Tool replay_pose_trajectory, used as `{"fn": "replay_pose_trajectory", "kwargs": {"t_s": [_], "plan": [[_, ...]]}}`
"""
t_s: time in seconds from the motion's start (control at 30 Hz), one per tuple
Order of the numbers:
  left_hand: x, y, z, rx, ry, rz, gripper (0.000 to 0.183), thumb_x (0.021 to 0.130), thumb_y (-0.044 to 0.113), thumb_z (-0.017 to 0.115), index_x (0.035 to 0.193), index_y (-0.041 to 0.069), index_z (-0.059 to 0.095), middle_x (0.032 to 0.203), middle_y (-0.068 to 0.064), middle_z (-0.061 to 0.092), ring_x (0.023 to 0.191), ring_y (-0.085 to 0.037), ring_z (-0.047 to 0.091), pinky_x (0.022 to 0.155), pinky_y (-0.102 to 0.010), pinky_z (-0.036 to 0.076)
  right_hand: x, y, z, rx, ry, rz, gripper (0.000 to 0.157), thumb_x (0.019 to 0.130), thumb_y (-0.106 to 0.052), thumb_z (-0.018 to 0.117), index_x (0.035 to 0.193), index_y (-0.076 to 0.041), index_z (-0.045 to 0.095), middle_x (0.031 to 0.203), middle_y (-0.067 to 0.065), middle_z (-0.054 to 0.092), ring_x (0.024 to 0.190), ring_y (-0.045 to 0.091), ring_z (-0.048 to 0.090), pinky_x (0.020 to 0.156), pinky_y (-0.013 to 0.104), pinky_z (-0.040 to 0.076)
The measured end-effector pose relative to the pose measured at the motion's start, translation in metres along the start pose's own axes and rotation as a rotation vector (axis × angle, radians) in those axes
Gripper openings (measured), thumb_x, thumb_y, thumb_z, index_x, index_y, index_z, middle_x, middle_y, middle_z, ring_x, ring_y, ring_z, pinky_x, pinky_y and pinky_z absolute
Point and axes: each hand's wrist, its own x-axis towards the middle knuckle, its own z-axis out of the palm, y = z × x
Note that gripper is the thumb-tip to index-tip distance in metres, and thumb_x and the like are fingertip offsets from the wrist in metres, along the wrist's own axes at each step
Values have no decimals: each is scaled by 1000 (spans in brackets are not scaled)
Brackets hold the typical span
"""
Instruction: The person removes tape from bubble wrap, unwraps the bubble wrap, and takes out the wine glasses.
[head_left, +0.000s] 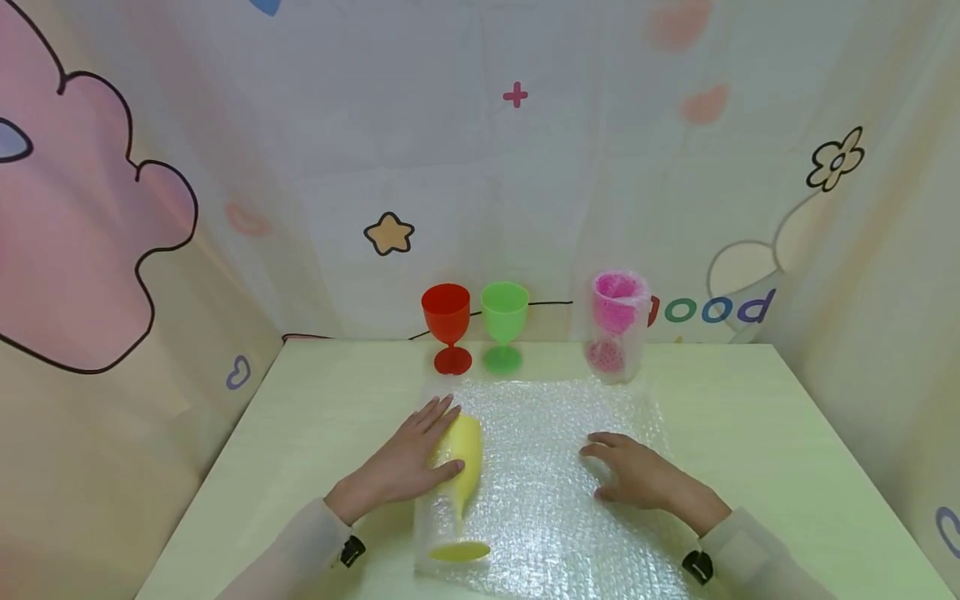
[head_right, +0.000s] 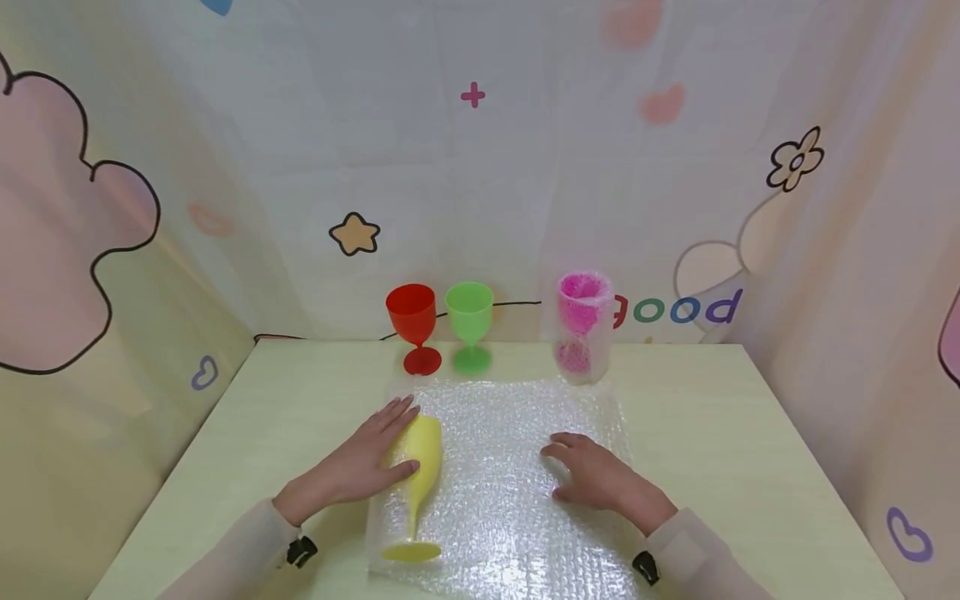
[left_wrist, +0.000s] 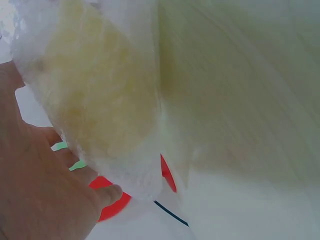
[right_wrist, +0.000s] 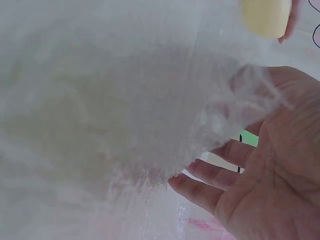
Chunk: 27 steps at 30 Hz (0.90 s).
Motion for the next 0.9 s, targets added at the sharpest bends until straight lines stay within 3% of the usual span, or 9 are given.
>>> {"fn": "replay_pose_trajectory", "kwargs": {"t_s": [0.2,0.37,0.47,0.73,0.9], "plan": [[-14,-18,-2,-193,-48,-120,88,84,66,48,151,25,7,158,11,4,147,-14,3,117,-43,22,1,1,0,-5,-1,1,54,76,-28,75,126,-16,56,139,12,48,129,36,43,104,52,39],[-25,-35,0,-330,-93,-137,92,80,70,50,150,29,8,158,12,3,147,-14,3,115,-48,23,2,1,0,-8,-7,5,55,76,-28,75,126,-15,55,139,12,48,129,36,43,103,52,40],[-30,-44,3,-330,-112,-134,91,79,70,51,150,29,10,158,10,5,147,-17,5,115,-51,24,2,0,0,-7,-10,0,55,76,-27,75,126,-14,55,139,14,48,128,37,44,103,53,40],[-34,-62,10,-212,-142,-170,85,83,62,54,150,24,18,158,5,9,147,-20,11,114,-46,28,0,-3,-2,-9,-11,3,55,76,-27,75,126,-14,55,139,13,48,129,37,43,104,52,39],[-39,-69,10,-216,-107,-212,79,86,52,57,149,20,21,158,1,11,145,-25,18,112,-48,30,-1,-2,-3,-9,-10,3,56,76,-27,75,126,-14,55,139,13,48,129,36,43,104,52,39]]}}
